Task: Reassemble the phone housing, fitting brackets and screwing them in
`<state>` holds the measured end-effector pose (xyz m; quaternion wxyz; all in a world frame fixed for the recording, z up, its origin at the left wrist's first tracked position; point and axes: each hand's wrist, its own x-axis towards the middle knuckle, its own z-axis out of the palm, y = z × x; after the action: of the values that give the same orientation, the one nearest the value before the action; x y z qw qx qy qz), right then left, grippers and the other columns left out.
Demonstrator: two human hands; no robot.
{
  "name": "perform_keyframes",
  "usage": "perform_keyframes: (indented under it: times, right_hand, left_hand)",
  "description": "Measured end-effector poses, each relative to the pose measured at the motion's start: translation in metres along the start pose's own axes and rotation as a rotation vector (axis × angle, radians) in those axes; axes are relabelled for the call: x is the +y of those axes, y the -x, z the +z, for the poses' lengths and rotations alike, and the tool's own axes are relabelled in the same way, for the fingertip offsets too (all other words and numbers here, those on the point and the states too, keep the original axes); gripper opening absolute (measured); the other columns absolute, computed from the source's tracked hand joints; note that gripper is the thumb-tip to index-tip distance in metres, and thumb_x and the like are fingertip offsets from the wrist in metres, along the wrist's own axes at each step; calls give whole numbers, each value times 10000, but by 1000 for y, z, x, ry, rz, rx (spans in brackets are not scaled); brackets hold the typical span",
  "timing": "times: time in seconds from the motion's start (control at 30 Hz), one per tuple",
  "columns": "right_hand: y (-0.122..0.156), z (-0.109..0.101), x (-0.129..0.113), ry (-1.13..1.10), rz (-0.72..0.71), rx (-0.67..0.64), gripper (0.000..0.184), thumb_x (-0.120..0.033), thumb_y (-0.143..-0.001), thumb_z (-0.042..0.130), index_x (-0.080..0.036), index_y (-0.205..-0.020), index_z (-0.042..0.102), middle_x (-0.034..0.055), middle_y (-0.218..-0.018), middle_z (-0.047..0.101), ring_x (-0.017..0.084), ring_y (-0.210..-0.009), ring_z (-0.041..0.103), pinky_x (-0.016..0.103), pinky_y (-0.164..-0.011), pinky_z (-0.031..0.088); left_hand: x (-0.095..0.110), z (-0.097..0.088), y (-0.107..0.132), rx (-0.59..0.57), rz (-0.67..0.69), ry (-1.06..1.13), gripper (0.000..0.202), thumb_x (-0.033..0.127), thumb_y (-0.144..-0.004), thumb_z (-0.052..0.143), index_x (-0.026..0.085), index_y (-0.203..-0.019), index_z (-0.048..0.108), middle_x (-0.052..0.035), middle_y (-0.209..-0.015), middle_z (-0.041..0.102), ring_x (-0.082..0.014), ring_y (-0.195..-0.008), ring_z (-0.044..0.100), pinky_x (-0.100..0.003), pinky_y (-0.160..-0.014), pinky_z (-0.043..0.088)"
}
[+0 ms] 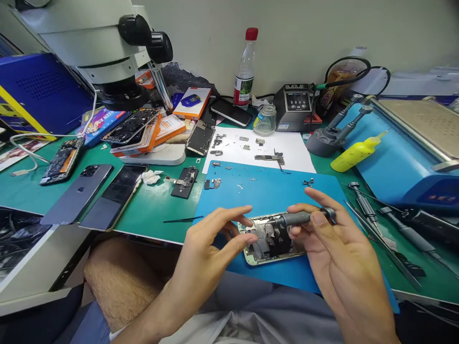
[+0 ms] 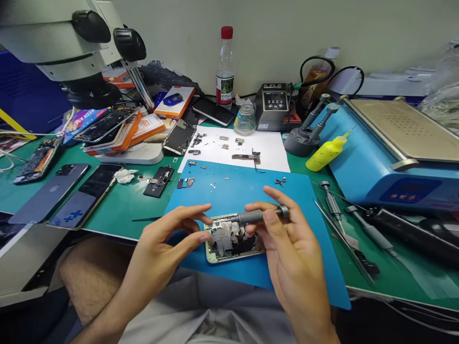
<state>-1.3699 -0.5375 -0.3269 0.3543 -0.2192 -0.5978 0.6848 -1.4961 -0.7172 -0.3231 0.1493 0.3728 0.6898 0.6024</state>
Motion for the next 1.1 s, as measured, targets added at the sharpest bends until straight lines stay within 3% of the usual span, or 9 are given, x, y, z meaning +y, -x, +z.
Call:
perform_keyframes:
  times: [0.17,0.3,0.47,0.6,0.77,0.87,1.03,1.1]
  right_hand:
    - [-2,4,1,-16,3,-40,413,-341,-936,816,-300,-1341,743,34,-1018,821,142,-672,748,223,-659,679]
    - [-4,3,5,55,-70,-55,359,-319,-1014,725,-303,-1373,721,35,-1031,824,151,-661,762,235,-657,688]
    - [-5,-1,10,197,-211,-99,389,-263,-1062,645,-328,-1445,669,39,-1076,822,159,-677,780,239,-659,696]
    - [-4,-3,11,184,-193,-110,397,-274,-1065,641,-361,-1452,666,26,-1086,826,164,-687,787,249,-668,701]
    - [-5,-3,12,191,-197,-100,398,-280,-1050,666,-365,-1439,673,40,-1170,804,167,-701,777,271,-649,695]
    - [-3,-2,11,156,-160,-110,385,-289,-1051,667,-367,-1428,681,38,-1171,803,164,-700,774,270,-660,697]
    - [3,1,4,-77,97,-51,402,-349,-980,776,-351,-1379,730,36,-1142,800,133,-769,775,178,-745,679]
    - [4,1,2,-138,138,-41,410,-343,-940,822,-347,-1344,755,35,-1172,791,120,-759,768,158,-749,671]
  left_hand:
    - [1,10,-6,-22,-64,175,171,226,-989,790,310,-1126,848,40,-1010,845,-127,-853,788,-213,-803,626]
    - [1,12,-7,-38,-90,237,236,206,-985,792,349,-1166,844,60,-1054,854,-129,-941,805,-197,-850,634]
    - [-1,13,-7,-22,-94,222,180,221,-996,779,331,-1111,862,54,-1015,854,-124,-863,796,-201,-801,635]
    - [0,14,-7,-17,-87,197,158,235,-1003,770,317,-1104,860,41,-1015,851,-144,-875,796,-236,-804,642]
    - [-1,15,-7,12,-45,187,159,199,-988,784,307,-1082,853,55,-992,848,-119,-853,782,-206,-791,624]
    - [-3,14,-6,22,-8,179,178,183,-999,773,307,-1099,851,60,-999,849,-102,-866,778,-180,-807,612]
    - [-5,14,-4,-18,22,233,223,159,-1019,743,302,-1160,841,46,-1025,854,-111,-923,787,-180,-840,626]
    - [-5,13,-4,-26,21,258,224,157,-1022,737,305,-1153,844,47,-1018,854,-113,-913,792,-187,-840,635]
